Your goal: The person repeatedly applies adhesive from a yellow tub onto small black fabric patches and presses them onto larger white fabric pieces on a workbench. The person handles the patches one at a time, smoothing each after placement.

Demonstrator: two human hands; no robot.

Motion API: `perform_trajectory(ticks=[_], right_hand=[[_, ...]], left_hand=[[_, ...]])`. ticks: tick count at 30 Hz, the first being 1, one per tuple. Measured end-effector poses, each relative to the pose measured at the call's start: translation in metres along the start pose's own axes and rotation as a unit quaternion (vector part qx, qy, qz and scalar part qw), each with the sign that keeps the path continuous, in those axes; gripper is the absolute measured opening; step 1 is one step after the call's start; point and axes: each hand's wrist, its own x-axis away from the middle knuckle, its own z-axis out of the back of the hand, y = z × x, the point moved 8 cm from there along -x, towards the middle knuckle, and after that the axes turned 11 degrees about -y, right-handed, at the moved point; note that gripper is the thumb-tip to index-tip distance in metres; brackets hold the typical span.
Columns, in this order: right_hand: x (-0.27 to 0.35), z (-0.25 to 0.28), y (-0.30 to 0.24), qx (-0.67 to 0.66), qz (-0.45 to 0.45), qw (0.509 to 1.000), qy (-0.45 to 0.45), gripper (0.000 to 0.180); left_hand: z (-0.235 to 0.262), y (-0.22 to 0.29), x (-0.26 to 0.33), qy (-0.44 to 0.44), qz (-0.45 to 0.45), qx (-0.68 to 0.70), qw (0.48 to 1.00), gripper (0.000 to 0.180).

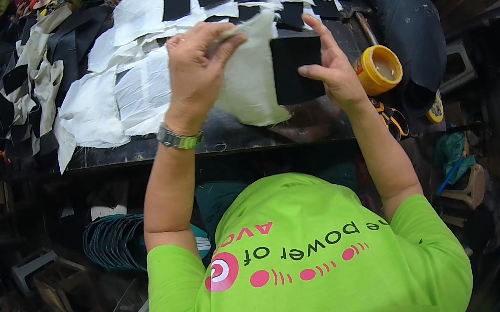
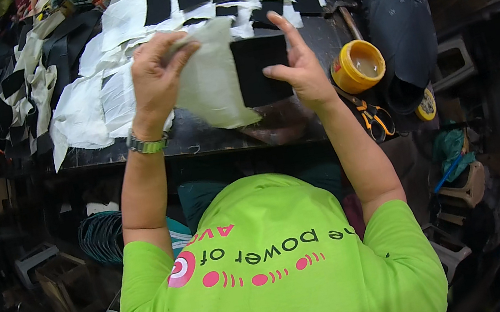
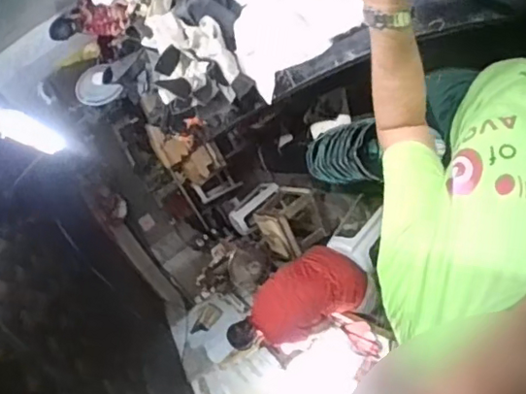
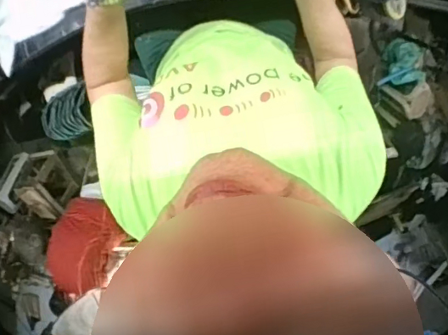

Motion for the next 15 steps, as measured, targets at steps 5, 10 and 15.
perform_trajectory(ticks=[5,10,15], right_hand=[[-0.11,-0.065,0.002,-0.093,0.078,0.989,-0.088,0.092],[-0.266,-0.127,0.056,-0.003,0.109,0.994,0.017,0.084],[-0.345,-0.172,0.127,0.178,0.069,0.981,0.042,0.094]], left_hand=[[0.126,-0.019,-0.028,0.191,-0.137,-0.22,0.947,0.031],[0.203,-0.042,0.023,0.24,0.003,-0.261,0.935,0.03],[0.142,-0.069,0.122,0.075,0.199,-0.088,0.973,0.021]])
